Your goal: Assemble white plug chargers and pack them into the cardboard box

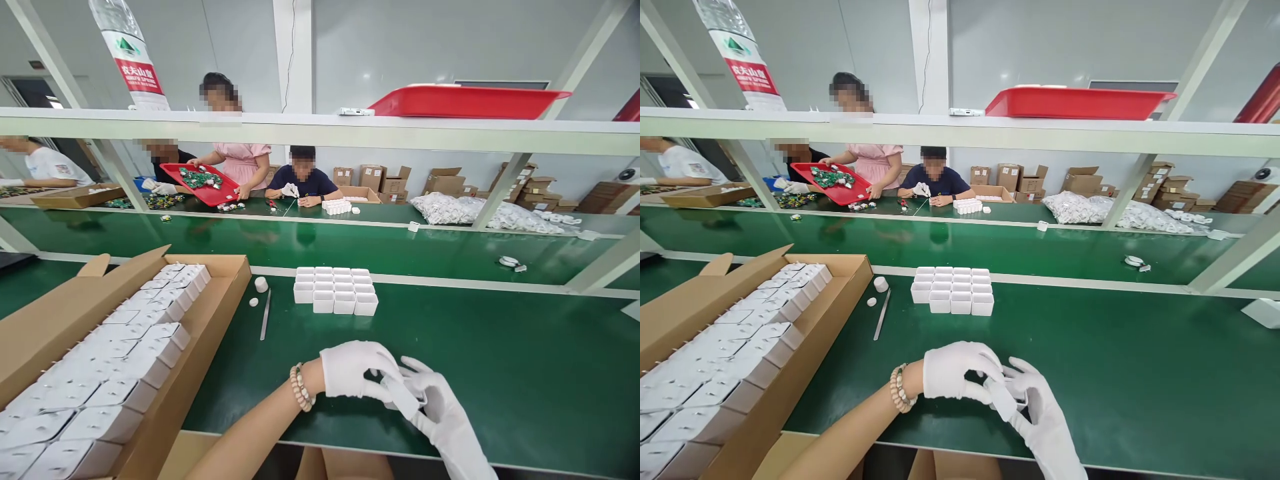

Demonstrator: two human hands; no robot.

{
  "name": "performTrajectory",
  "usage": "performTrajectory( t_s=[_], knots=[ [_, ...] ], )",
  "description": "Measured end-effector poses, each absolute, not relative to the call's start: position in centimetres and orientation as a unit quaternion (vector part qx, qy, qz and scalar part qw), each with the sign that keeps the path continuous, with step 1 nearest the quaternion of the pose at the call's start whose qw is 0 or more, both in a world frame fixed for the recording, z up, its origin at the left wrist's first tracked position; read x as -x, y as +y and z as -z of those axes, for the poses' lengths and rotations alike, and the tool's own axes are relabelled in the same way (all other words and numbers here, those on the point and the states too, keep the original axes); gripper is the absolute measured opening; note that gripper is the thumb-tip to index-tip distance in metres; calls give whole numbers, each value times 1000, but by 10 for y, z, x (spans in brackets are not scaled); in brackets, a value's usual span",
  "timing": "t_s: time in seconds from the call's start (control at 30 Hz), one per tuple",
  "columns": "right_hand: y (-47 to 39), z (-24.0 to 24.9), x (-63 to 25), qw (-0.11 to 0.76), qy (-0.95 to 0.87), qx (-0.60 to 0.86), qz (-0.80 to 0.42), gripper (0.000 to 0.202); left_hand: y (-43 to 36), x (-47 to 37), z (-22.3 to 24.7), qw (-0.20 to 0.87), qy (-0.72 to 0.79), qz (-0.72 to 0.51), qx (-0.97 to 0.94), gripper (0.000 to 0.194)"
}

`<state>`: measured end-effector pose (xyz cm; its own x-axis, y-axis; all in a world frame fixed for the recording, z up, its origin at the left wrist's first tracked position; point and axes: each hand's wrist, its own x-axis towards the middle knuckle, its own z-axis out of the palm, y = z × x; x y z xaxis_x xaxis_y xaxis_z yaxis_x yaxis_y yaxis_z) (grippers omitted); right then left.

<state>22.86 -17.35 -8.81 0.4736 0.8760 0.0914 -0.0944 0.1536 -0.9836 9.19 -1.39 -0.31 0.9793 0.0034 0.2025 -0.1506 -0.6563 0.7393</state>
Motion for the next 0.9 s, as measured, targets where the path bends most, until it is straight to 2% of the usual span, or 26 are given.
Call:
performTrajectory(
  t_s=[0.13, 0.23, 0.37, 0.47, 0.9],
  knots=[
    [-170, 84, -223, 604, -368, 613, -352, 89, -13, -90, 8, 402, -28, -134, -905, 21],
    [-166, 73, -215, 583, -338, 626, -393, 104, -17, -90, 9, 441, 37, -158, -883, 27],
    [-161, 52, -199, 665, -259, 567, -411, 105, -16, -91, 8, 610, 151, -181, -756, 31],
    [-160, 36, -190, 676, -252, 552, -418, 101, -11, -89, 8, 701, 150, -188, -671, 28],
    [-160, 15, -180, 701, -258, 535, -396, 97, -9, -84, -11, 693, 97, -229, -677, 25]
  ],
)
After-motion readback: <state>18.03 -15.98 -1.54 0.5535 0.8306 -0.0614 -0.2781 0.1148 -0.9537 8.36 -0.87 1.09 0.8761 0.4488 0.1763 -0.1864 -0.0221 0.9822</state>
